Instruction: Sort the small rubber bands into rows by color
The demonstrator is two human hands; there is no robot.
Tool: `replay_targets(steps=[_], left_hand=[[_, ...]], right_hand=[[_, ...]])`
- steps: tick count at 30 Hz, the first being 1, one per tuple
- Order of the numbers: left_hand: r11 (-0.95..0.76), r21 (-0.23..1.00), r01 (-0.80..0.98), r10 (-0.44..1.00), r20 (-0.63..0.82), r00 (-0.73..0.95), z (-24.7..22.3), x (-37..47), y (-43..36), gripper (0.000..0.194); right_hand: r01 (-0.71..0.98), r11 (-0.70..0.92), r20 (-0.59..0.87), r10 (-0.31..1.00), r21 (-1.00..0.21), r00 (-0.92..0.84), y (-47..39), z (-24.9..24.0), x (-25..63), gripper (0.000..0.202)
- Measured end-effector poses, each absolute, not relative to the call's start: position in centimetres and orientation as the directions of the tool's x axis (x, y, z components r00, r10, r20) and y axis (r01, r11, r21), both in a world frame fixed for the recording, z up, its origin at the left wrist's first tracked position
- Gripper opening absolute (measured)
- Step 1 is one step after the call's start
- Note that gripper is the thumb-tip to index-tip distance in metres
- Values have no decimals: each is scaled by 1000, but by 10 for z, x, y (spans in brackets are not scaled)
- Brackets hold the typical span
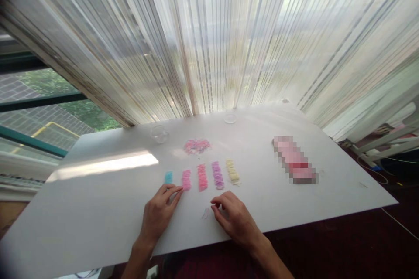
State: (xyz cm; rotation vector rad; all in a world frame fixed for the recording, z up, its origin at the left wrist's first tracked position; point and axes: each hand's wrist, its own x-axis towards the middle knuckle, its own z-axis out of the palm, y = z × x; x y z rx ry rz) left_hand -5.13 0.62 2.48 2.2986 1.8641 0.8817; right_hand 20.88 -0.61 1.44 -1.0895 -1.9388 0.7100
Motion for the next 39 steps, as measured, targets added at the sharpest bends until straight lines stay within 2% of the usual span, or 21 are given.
replay_targets(steps=[6,11,15,21,29,39], left_hand=[[-269,364,891,910,400,111,26,-51,2,31],[-278,392,877,908,404,108,30,-43,-20,30],[-360,450,817,911,358,204,25,-17,-37,33],[-395,456,798,901,362,239,18,4,-42,39],[-397,460,794,905,340,256,18,-3,-42,32],[-394,453,800,898,374,230,15,3,-41,23]], right_hand=[[475,427,281,894,-769,-349,-16,16,212,12],[509,438,286,892,-741,-351,-21,14,213,15],[556,470,297,878,-685,-376,-18,12,207,19],[599,497,254,859,-628,-445,-10,13,198,17],[597,519,261,845,-612,-467,-8,18,198,14],[611,474,317,880,-634,-354,5,17,202,15]])
